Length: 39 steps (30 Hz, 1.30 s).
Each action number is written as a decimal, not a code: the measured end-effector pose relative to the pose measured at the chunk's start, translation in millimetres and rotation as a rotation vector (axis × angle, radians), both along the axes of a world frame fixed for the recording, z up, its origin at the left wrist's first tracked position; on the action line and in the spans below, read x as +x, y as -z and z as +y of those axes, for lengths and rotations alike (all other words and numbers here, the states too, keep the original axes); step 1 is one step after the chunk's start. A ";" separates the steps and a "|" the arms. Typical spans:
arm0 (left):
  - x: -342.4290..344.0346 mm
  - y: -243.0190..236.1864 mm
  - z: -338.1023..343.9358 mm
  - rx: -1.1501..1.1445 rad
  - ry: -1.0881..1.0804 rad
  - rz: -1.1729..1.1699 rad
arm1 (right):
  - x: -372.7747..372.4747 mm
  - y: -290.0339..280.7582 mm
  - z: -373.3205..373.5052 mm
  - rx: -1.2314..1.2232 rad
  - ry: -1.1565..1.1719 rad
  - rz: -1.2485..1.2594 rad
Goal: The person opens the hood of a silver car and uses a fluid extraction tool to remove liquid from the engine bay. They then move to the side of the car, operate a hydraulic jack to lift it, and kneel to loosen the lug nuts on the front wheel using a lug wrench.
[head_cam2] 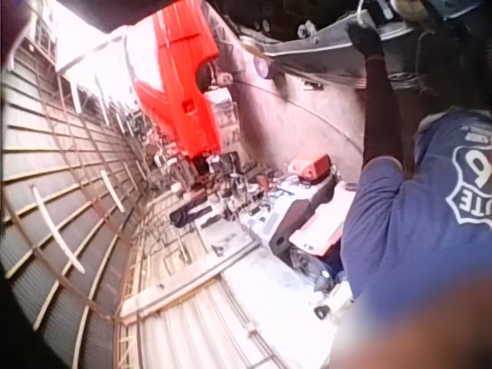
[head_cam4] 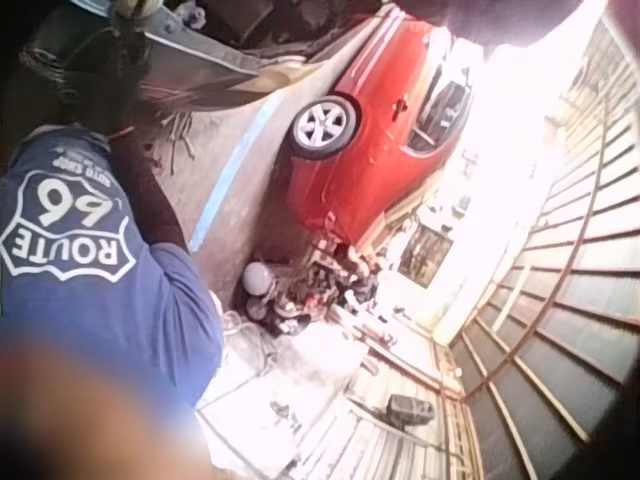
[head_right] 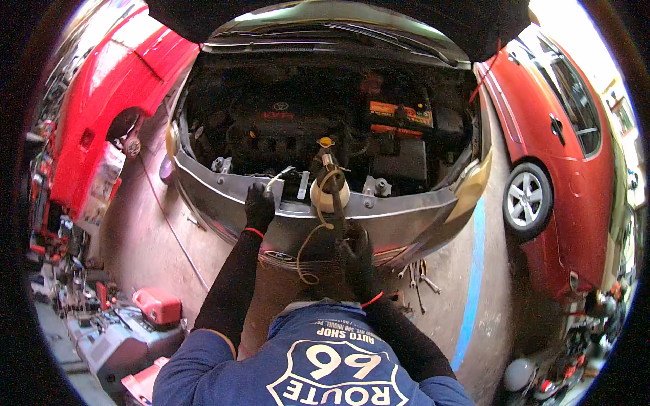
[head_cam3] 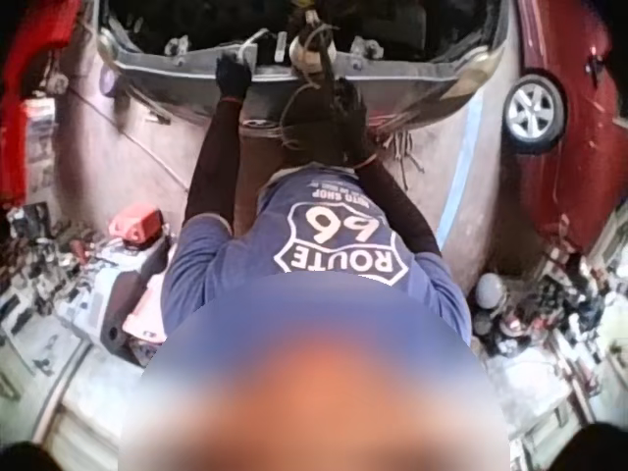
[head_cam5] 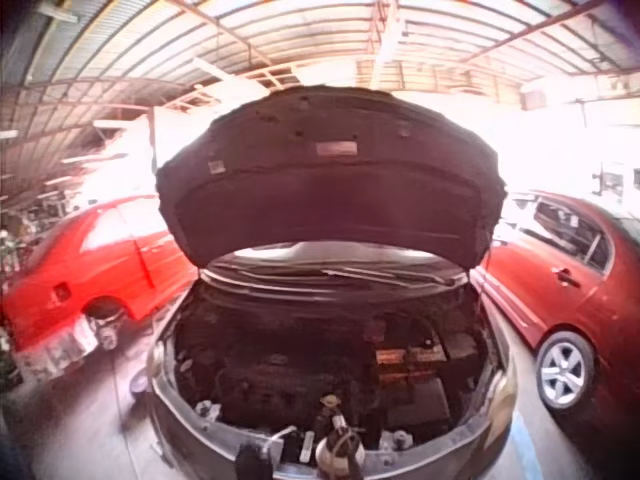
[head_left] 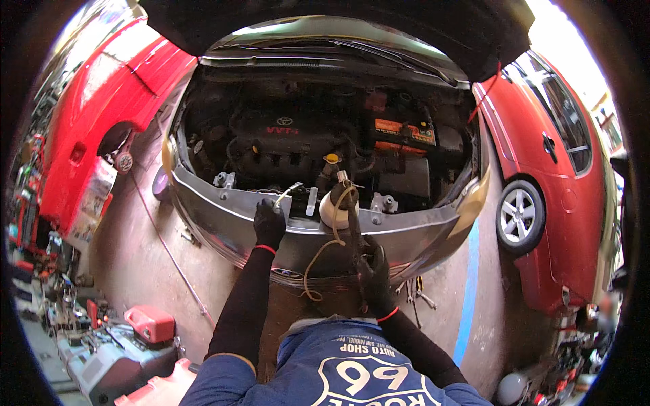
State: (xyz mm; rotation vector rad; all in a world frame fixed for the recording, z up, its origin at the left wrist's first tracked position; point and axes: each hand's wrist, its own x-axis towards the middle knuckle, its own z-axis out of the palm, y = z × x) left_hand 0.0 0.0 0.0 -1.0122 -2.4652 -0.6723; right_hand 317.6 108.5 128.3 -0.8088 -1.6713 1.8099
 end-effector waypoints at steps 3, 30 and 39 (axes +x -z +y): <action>72.7 -91.5 -7.0 0.464 -0.041 -0.504 | 9.4 -6.3 6.3 0.049 -0.067 0.099; 201.2 -80.4 63.6 0.327 0.595 -0.782 | 13.1 68.6 58.2 -0.006 -0.375 0.033; 226.9 -119.7 56.9 0.591 0.405 -1.673 | 124.7 -41.2 102.0 0.198 -0.400 -0.123</action>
